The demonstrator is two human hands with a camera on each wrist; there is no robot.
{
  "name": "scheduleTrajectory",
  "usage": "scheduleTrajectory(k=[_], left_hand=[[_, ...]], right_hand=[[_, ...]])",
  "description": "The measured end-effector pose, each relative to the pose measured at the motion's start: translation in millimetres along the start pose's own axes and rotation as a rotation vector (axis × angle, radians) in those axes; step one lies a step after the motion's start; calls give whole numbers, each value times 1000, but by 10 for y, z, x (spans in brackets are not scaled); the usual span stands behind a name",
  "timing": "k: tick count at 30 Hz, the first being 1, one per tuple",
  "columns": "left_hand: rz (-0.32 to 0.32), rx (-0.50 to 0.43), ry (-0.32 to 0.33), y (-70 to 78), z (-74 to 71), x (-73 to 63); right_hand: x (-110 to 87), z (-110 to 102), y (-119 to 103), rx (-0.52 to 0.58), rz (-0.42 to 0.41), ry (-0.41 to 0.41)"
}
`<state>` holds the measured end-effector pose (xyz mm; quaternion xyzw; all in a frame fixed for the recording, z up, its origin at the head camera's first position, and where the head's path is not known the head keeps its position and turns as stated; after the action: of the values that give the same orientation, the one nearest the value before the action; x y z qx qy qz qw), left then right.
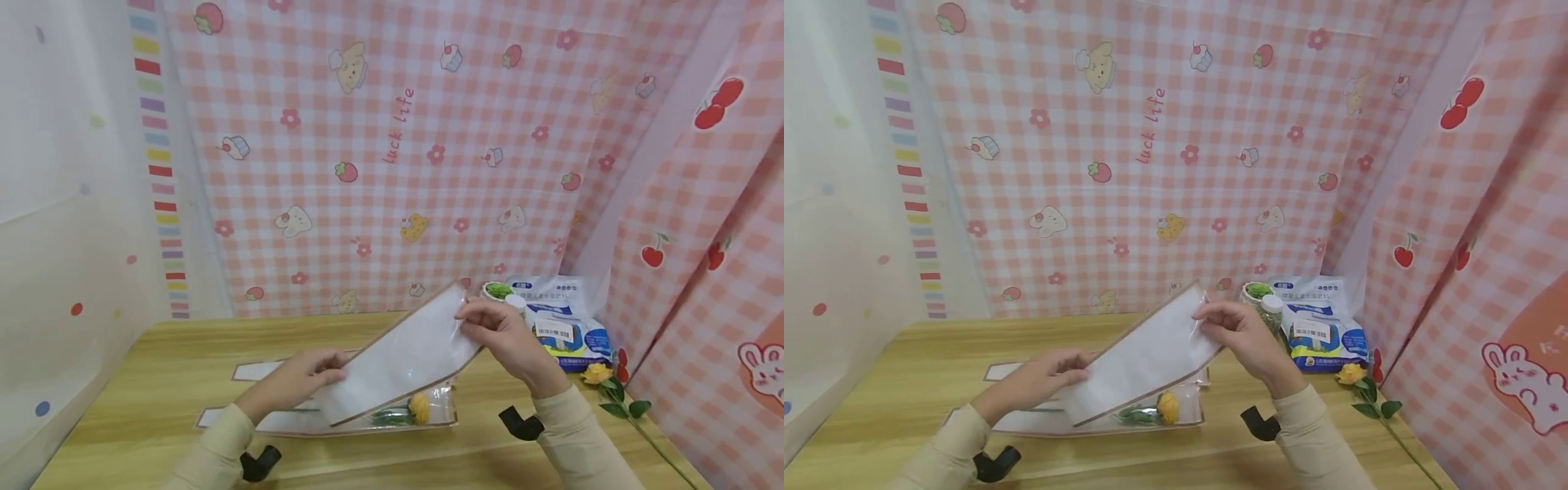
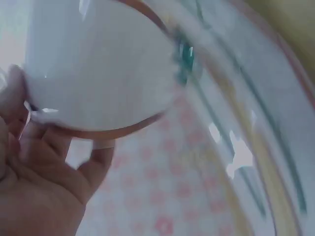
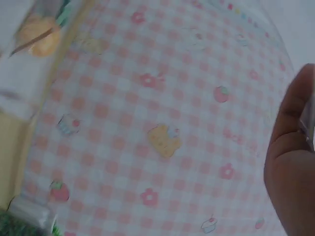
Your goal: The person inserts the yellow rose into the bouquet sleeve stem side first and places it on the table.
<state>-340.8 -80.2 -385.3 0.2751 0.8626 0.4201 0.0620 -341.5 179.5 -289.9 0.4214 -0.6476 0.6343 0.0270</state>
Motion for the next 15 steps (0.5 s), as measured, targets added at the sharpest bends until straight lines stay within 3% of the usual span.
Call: scheduleTrajectory(k=[3, 5, 11, 15], left_hand=[[-12, 16, -5, 3, -181, -171], [-15, 6, -21, 15, -260, -264], [-59, -161, -145, -94, -330, -527], [-44, -190, -250, -244, -250, -669]], right_hand=[[-132, -89, 125, -153, 88, 37], [-211, -81, 201, -193, 123, 43], [-392, 37, 479, 18, 224, 95], [-534, 159, 731, 89, 375, 62]])
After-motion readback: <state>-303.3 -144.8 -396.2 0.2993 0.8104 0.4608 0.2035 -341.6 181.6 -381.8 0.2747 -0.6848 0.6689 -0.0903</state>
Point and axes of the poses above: each hand's wrist, its own x-axis towards the middle knuckle, its own z-axis out of the palm, y = z × x, the point moved 10 cm from there along x, towards the middle knuckle, and after that the axes turned 6 degrees about -z, right-handed, at the moved point
